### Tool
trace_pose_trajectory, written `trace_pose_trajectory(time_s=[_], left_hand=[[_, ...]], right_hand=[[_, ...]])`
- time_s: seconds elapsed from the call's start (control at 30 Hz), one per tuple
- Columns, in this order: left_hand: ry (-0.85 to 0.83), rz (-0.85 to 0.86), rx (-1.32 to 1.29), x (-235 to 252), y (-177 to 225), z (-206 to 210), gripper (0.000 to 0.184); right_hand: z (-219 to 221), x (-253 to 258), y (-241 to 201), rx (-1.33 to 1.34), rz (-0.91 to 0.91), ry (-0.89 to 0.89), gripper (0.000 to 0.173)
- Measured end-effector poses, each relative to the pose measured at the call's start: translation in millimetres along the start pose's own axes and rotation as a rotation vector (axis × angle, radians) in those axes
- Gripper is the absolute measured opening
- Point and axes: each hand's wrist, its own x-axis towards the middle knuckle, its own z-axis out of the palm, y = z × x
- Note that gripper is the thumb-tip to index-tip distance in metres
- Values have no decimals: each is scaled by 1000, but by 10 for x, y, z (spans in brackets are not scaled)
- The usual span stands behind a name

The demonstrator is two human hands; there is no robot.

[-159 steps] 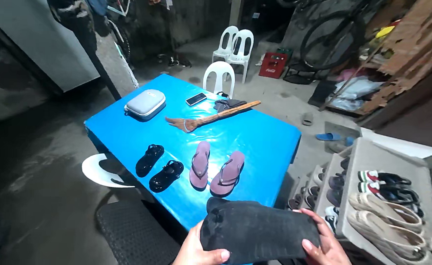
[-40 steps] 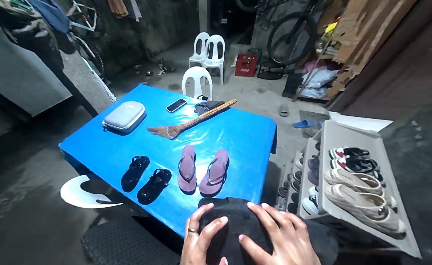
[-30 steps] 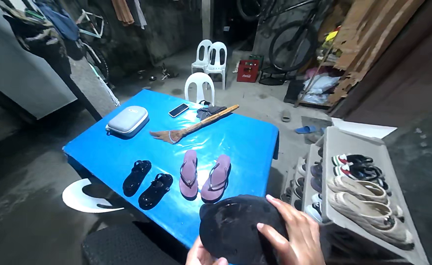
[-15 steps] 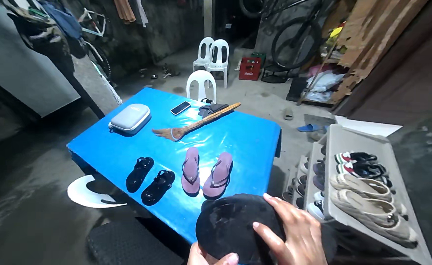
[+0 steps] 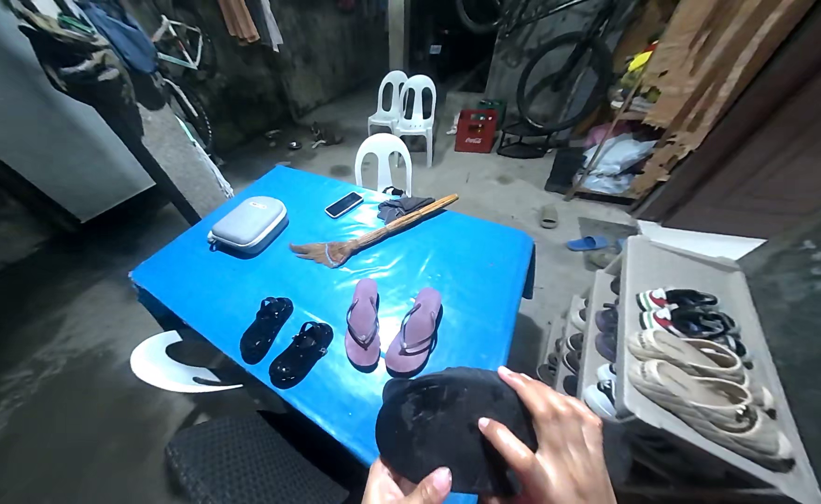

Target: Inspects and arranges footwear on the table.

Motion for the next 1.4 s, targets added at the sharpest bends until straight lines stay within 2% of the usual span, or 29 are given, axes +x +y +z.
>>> trace_pose_trajectory(time_s=[0.13,0.37,0.43,0.53,0.63,0.67,0.73,0.77,0.87,0.9,1.0,1.07,1.13,1.23,1.4], left_hand=[[42,-20,21,41,7,20,27],[1,-55,46,143,-3,-105,24],[19,-88,4,193,-13,-155,24],[60,-189,-55,298,54,-200,22],[76,-176,-61,361,137,-137,20],[74,-121,-47,364,144,-88,24],[17,-39,-14,368,112,-12,56],[21,-27,-17,368,61,25,59],[-13,-85,-106,327,-131,77,20],[-59,-125,-150,313,-166,84,15],[-100,-202,-362,288,-192,119,20],[-85,-212,-472,276,-161,129,24],[-100,-185,-511,280,-111,118,27],[-136,-139,-471,273,-62,92,25],[-55,24,-272,228,11,200,15]], right_hand=[[17,8,20,-20,8,-14,40],[90,35,20,-19,-1,-19,37],[68,63,55,34,-28,-108,48],[-48,121,118,130,-46,-329,77],[-69,138,150,139,1,-309,83],[-53,141,138,152,38,-265,84],[-23,154,84,146,118,-165,83],[-23,171,54,139,151,-119,82],[-39,233,-23,109,191,-37,80],[-40,243,-52,107,197,-33,81],[-37,222,-114,175,232,-52,90],[-88,199,-146,336,276,-122,94],[-127,173,-170,506,307,-168,89],[-106,118,-234,606,335,-122,81],[-19,13,-386,510,366,-13,85]])
